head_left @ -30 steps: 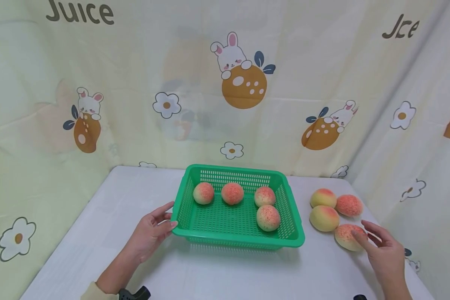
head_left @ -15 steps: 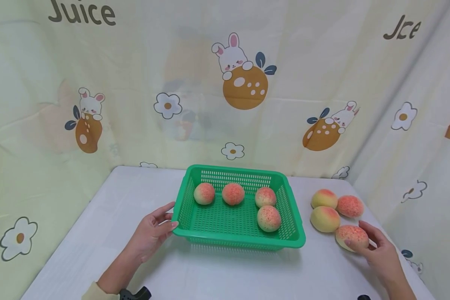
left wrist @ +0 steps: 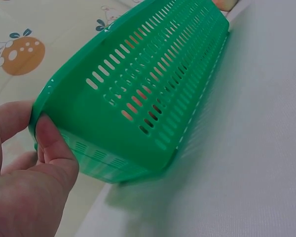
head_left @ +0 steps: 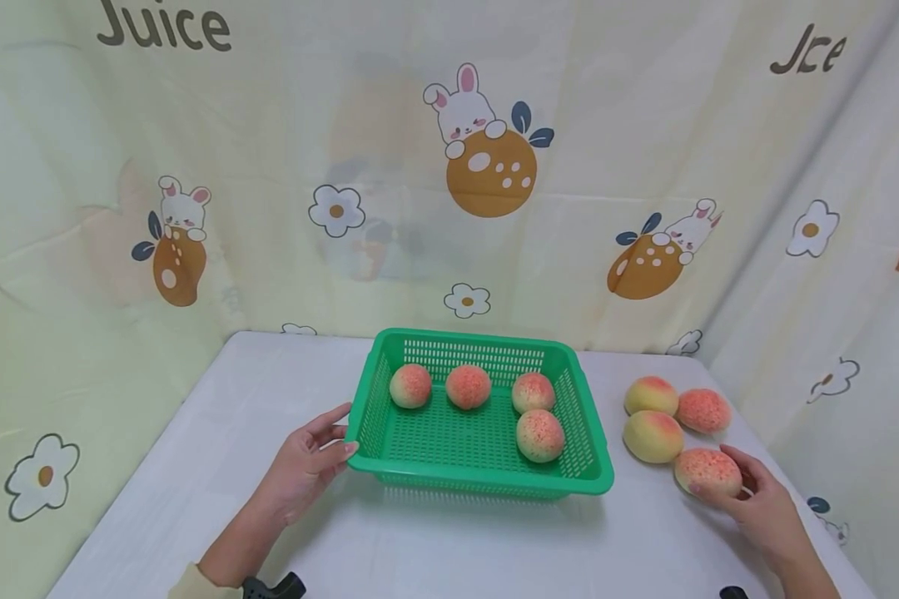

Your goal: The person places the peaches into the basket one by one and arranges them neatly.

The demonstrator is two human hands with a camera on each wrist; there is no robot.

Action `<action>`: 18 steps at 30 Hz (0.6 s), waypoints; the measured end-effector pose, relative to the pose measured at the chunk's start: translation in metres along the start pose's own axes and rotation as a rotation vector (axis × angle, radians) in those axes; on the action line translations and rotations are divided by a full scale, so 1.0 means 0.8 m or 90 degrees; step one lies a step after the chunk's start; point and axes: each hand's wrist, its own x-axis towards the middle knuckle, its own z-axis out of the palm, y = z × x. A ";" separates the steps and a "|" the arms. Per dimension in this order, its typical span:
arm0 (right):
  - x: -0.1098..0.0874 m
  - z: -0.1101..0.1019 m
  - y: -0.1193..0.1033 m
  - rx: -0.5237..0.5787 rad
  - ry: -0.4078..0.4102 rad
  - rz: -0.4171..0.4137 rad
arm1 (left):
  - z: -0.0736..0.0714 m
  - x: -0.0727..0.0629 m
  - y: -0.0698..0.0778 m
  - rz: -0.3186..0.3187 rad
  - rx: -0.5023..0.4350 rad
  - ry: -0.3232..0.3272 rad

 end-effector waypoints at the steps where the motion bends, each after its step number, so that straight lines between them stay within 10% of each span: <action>1: 0.000 0.000 0.000 -0.002 -0.004 0.002 | 0.000 0.000 0.000 -0.001 -0.001 0.000; 18: 0.003 -0.001 0.004 -0.001 -0.012 0.001 | -0.001 0.001 -0.001 0.003 -0.017 -0.012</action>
